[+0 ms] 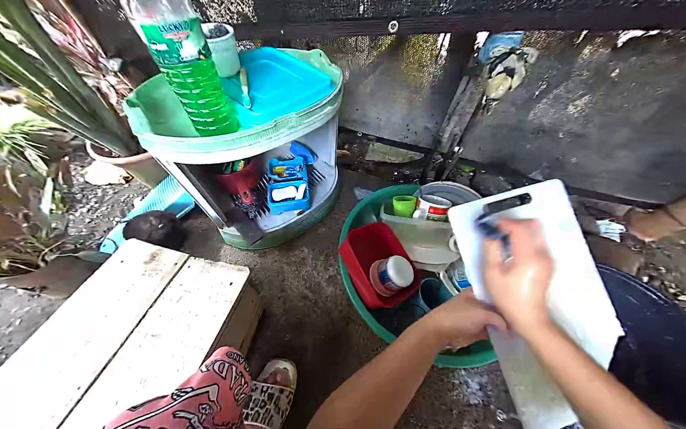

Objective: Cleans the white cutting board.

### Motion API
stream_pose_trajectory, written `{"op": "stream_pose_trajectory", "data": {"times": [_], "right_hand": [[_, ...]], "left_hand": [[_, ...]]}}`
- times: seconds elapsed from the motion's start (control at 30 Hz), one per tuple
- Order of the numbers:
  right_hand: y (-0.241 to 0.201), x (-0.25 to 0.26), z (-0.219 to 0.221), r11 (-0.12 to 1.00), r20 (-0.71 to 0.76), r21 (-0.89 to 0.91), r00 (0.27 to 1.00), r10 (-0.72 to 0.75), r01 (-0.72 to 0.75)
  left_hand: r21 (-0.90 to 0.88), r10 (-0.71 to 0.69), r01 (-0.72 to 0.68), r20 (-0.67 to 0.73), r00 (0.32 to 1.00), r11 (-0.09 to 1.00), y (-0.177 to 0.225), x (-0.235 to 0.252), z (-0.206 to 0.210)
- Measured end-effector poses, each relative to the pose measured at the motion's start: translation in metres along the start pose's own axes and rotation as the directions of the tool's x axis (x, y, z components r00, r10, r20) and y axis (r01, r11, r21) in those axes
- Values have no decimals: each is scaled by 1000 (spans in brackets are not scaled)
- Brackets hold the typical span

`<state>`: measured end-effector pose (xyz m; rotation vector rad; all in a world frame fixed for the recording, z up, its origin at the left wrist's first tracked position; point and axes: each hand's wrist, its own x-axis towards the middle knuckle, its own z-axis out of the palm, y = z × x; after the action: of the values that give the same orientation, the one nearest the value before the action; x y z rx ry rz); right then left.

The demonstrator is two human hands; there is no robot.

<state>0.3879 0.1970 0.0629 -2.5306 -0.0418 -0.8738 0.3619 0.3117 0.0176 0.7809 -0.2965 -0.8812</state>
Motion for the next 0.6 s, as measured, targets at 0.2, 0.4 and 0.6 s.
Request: {"op": "stream_pose_trajectory", "data": {"times": [0.2,0.4,0.6], "right_hand": [[47,32,-23,985,-89,-74,985,149,-155],[77,53,-104,494,203,378,591,781,-783],[-18,30,-143,258,477,692,696,538,-674]], "left_hand": [[7,-6,7,-40,999,1000,-2,2,4],[92,113,-100,-143,983,991,1,3,-9],[223,354,-284,-412,840,933,22,18,-2]]}}
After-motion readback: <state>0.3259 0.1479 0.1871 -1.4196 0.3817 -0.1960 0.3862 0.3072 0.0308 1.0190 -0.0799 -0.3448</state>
